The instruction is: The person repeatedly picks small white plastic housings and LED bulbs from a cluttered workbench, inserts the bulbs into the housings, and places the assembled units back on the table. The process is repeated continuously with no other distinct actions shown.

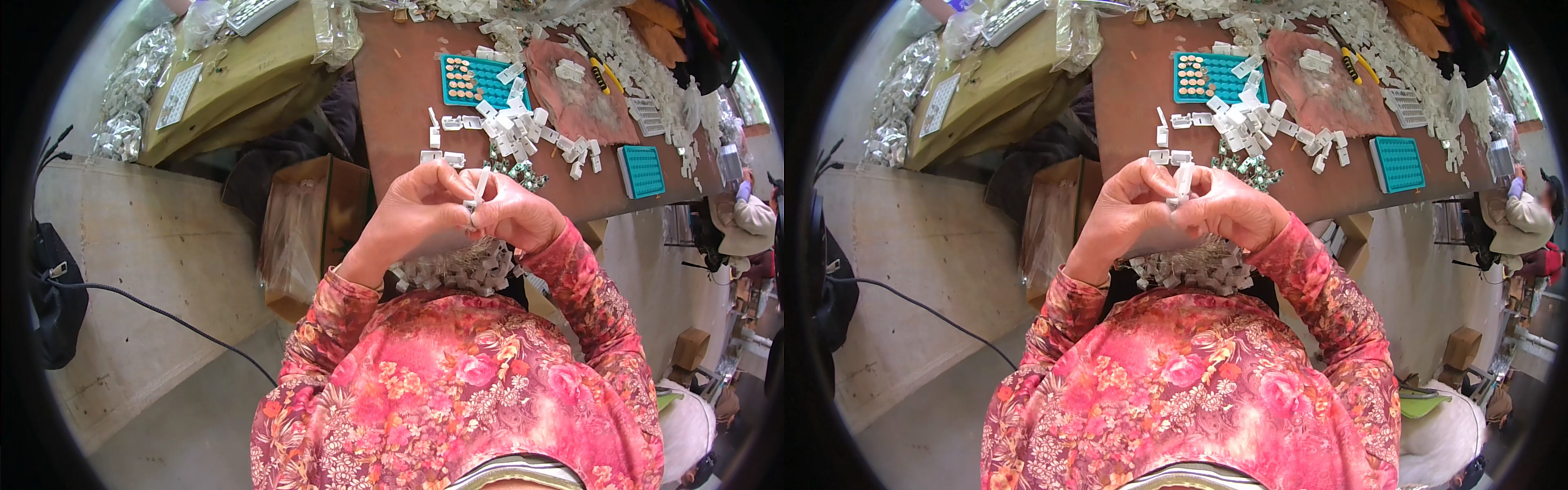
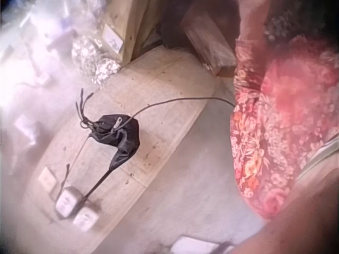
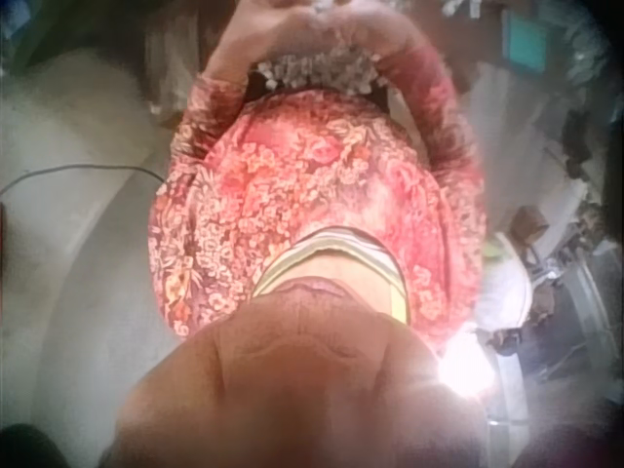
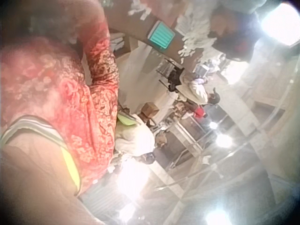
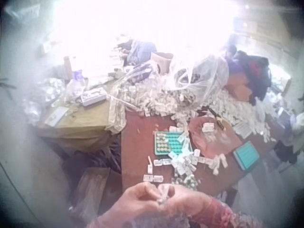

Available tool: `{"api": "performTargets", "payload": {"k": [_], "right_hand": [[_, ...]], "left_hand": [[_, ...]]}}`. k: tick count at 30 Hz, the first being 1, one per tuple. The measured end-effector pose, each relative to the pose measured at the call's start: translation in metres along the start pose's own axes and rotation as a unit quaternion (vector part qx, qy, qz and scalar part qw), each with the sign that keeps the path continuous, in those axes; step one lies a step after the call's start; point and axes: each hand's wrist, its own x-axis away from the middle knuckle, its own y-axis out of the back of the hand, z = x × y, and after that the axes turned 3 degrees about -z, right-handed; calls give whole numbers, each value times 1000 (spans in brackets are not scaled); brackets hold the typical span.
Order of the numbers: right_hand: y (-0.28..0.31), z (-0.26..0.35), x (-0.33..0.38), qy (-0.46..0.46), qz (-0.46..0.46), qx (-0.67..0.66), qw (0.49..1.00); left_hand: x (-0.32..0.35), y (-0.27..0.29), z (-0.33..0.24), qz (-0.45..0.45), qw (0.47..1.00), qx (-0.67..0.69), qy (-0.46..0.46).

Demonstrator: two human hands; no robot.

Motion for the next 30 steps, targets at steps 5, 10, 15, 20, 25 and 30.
{"api": "performTargets", "payload": {"k": [5,10,15,20,25,30], "right_hand": [[-15,-17,-2,61,-88,-62,992],[-22,-13,4,77,-159,104,979],[-32,-17,5,172,-188,166,952],[-35,-17,4,200,-218,220,930],[-34,-11,5,200,-221,223,928],[-35,-13,7,188,-191,163,950]], "left_hand": [[1,-5,-2,-115,992,-50,-27],[5,-14,9,-275,940,-169,-112],[10,-15,9,-298,889,-319,-141],[8,-10,12,-265,830,-431,-234],[8,-9,10,-244,837,-431,-231],[8,-24,13,-279,943,-128,-131]]}}
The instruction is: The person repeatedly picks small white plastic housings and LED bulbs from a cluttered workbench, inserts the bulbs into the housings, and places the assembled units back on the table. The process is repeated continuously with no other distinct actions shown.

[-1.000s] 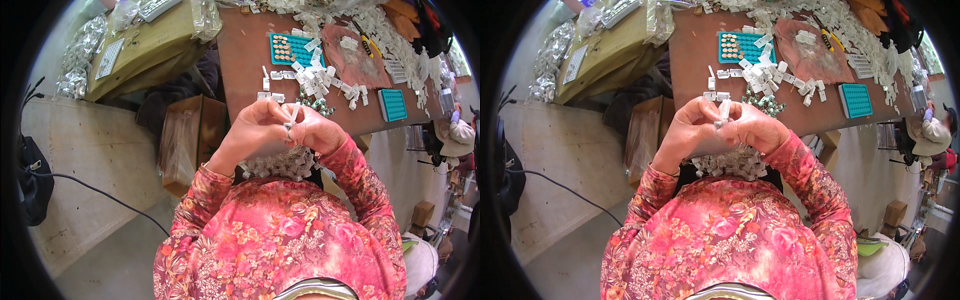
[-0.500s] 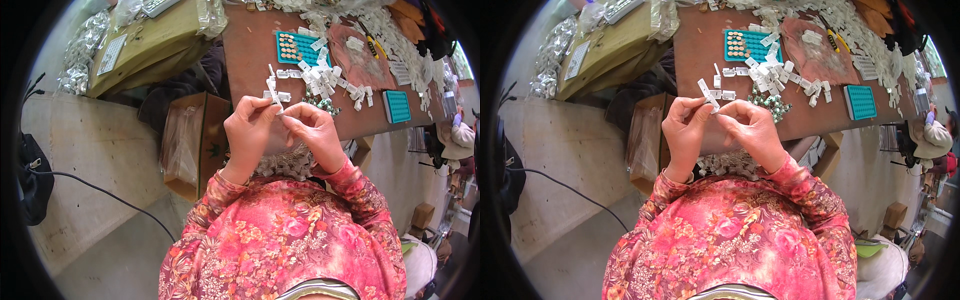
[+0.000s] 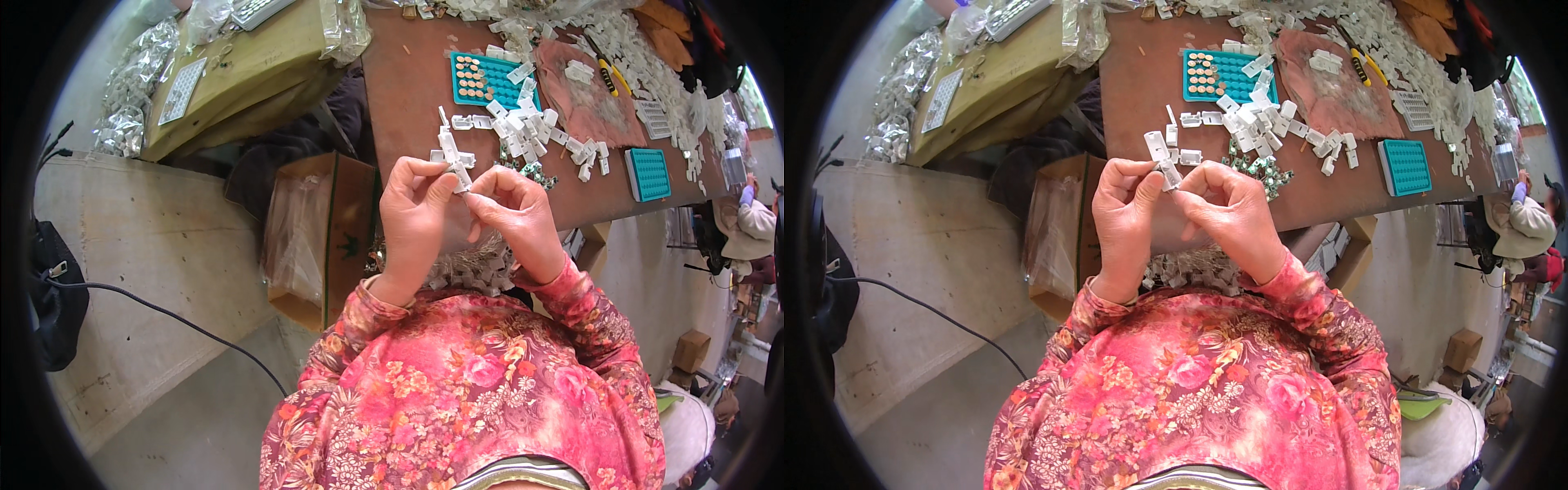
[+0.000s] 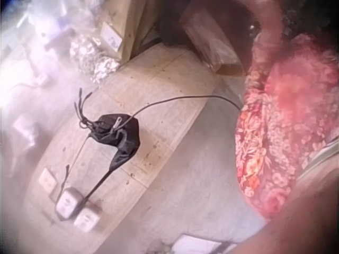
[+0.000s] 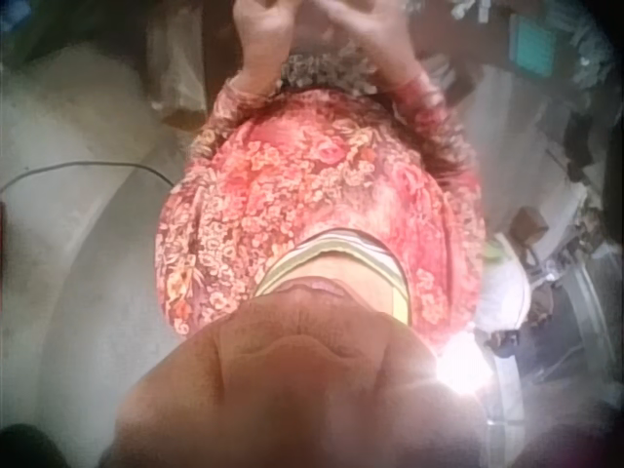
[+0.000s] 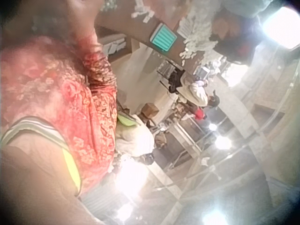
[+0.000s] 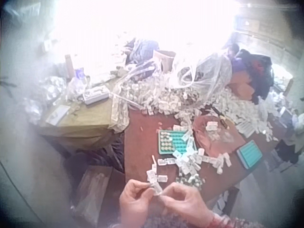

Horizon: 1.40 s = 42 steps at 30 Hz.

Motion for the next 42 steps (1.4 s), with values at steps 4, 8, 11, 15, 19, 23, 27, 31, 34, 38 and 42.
{"api": "performTargets", "payload": {"k": [4,8,11,15,19,23,27,31,34,38,42], "right_hand": [[-5,-8,1,51,-37,36,997],[-5,-12,-1,103,-63,106,987],[8,-3,0,72,-18,125,989],[42,21,-10,187,-10,301,935],[78,41,-49,239,-96,405,877],[97,40,-106,326,-92,539,771],[94,22,-146,339,-48,614,711],[90,10,-155,318,-41,599,734],[90,8,-155,302,-42,557,772],[93,15,-166,226,-106,544,801],[93,20,-186,240,-48,514,822]], "left_hand": [[-1,-15,5,-62,961,216,159],[-1,-11,4,-1,939,256,231],[-11,-1,3,43,964,159,210],[-27,19,-6,41,950,172,257],[-37,25,-8,81,722,530,438],[-33,-6,21,5,878,393,272],[-31,-25,44,8,941,265,209],[-24,-23,49,16,942,281,181],[-25,-21,51,17,932,312,183],[-27,-17,52,43,919,346,184],[-27,-17,53,52,916,356,179]]}}
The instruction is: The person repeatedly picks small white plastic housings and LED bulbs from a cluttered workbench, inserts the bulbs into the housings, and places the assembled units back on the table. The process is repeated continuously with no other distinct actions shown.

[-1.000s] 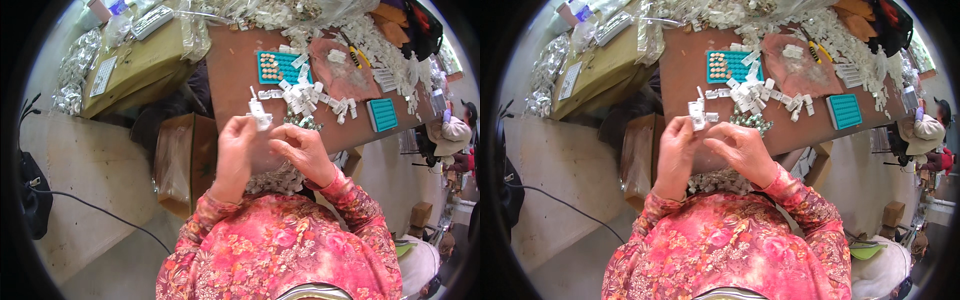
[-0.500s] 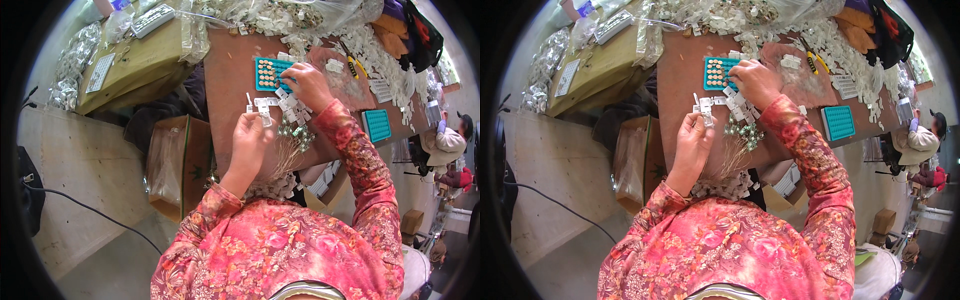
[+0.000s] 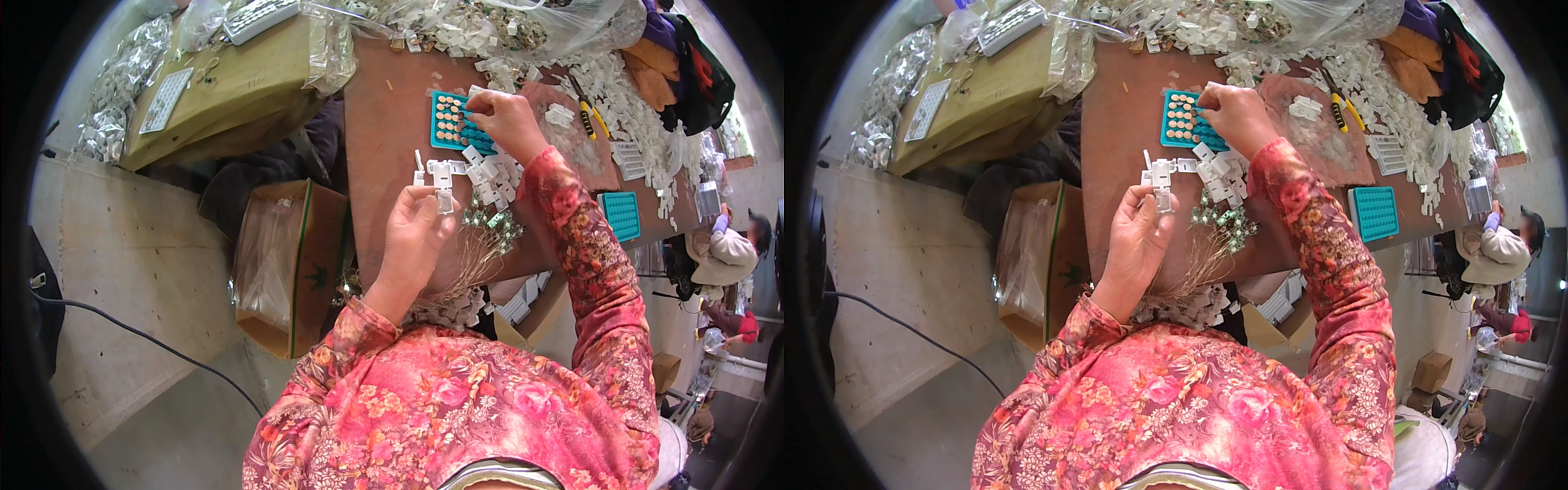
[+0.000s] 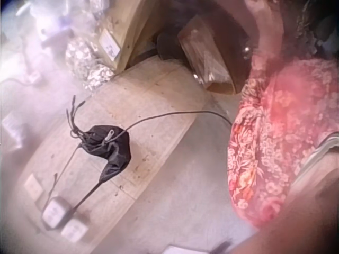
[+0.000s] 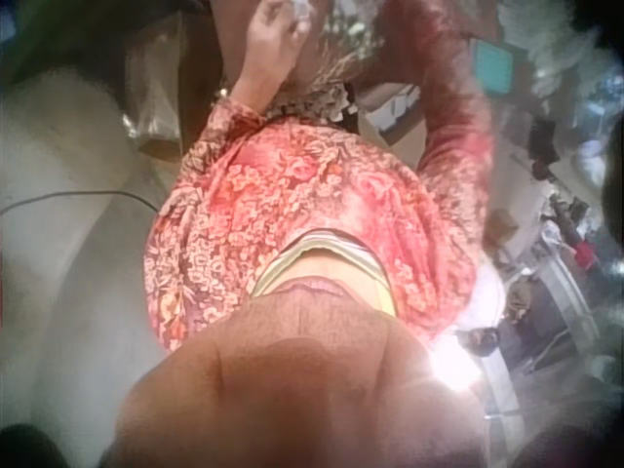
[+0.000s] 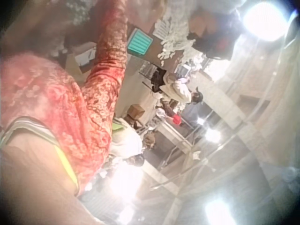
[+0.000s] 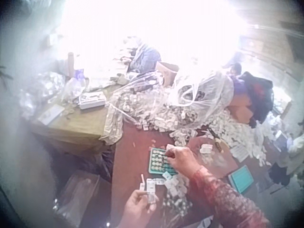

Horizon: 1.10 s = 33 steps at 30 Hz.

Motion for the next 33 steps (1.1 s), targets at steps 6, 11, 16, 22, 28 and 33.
{"api": "performTargets", "payload": {"k": [6,11,16,22,28,33], "right_hand": [[-7,3,-10,55,14,59,997],[24,32,24,-83,11,-183,979],[39,80,91,14,57,-216,975],[13,100,113,93,-60,-73,991],[21,99,114,145,-36,-23,989],[25,92,115,176,-42,31,983]], "left_hand": [[1,-1,0,-8,1000,1,5],[1,3,0,20,1000,11,-1],[-1,4,4,18,1000,-14,-6],[1,0,6,-5,997,-63,-39],[1,-4,4,-20,995,-91,-35],[-1,1,6,-25,996,-77,-24]]}}
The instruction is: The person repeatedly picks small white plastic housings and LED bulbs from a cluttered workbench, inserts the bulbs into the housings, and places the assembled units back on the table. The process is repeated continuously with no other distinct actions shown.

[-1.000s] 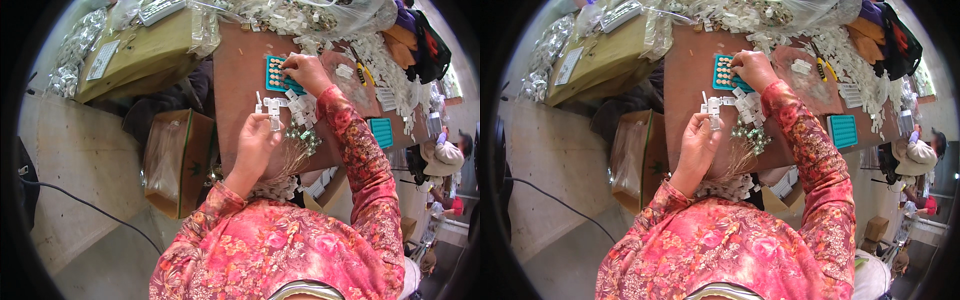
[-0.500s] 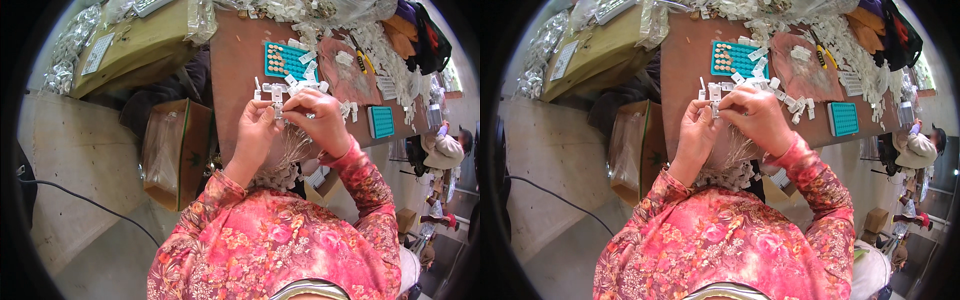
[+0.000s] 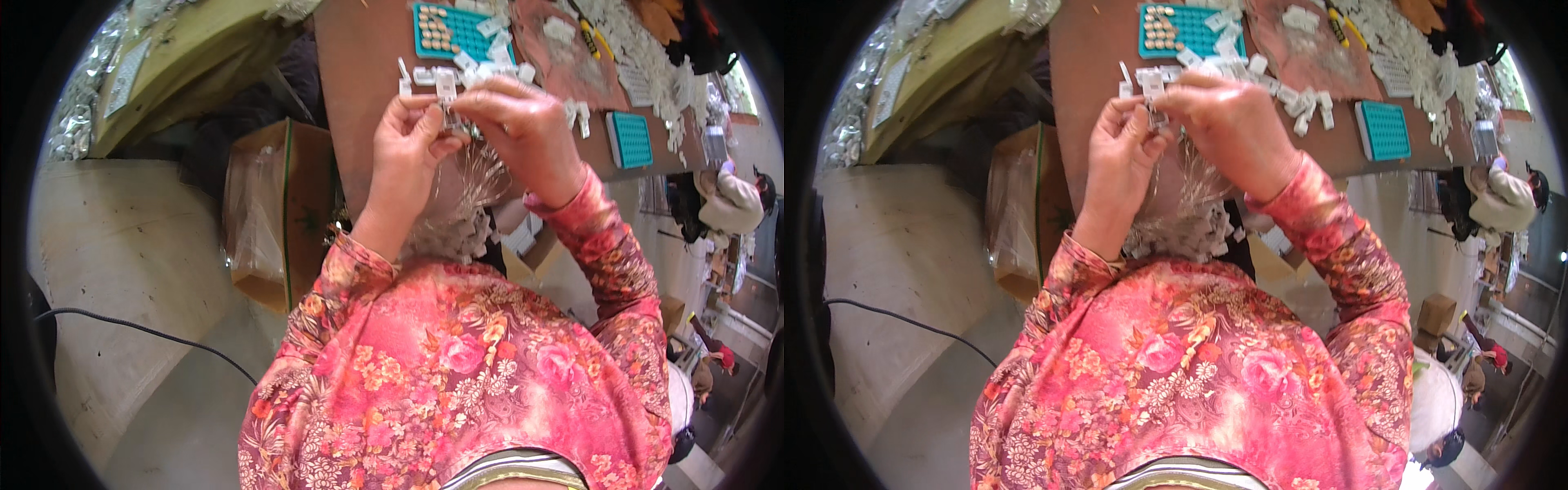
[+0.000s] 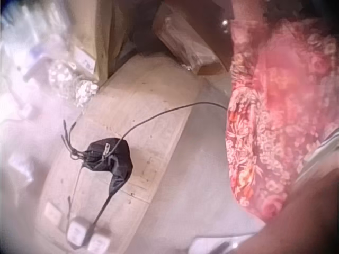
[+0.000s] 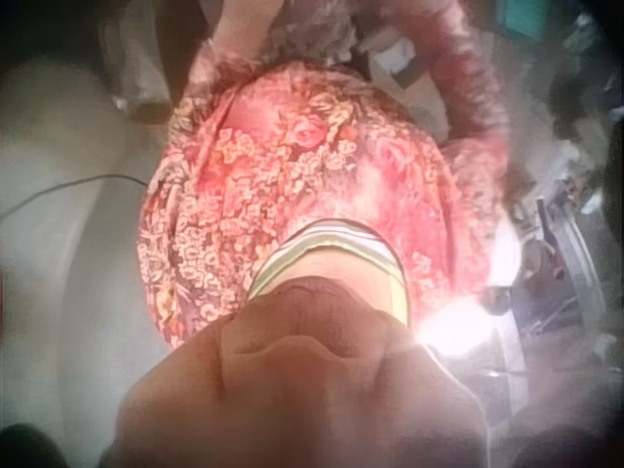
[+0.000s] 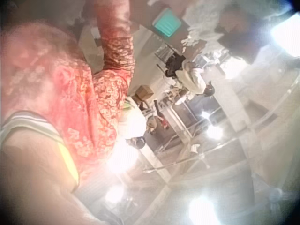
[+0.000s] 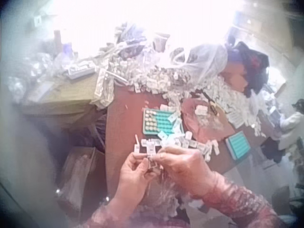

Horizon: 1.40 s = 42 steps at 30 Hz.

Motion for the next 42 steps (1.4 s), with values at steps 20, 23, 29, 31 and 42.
{"api": "performTargets", "payload": {"k": [20,23,29,31,42], "right_hand": [[-9,-17,-3,-17,-1,-177,984],[-5,-12,-3,7,10,-122,992],[-15,0,-4,-130,-50,-167,976],[-18,3,-1,-116,-57,-141,982],[-26,5,6,20,-83,-63,994]], "left_hand": [[0,4,0,13,999,-16,34],[1,2,-2,12,999,3,35],[1,-1,-6,11,999,0,42],[2,0,-5,11,999,8,39],[3,1,-5,1,999,39,35]]}}
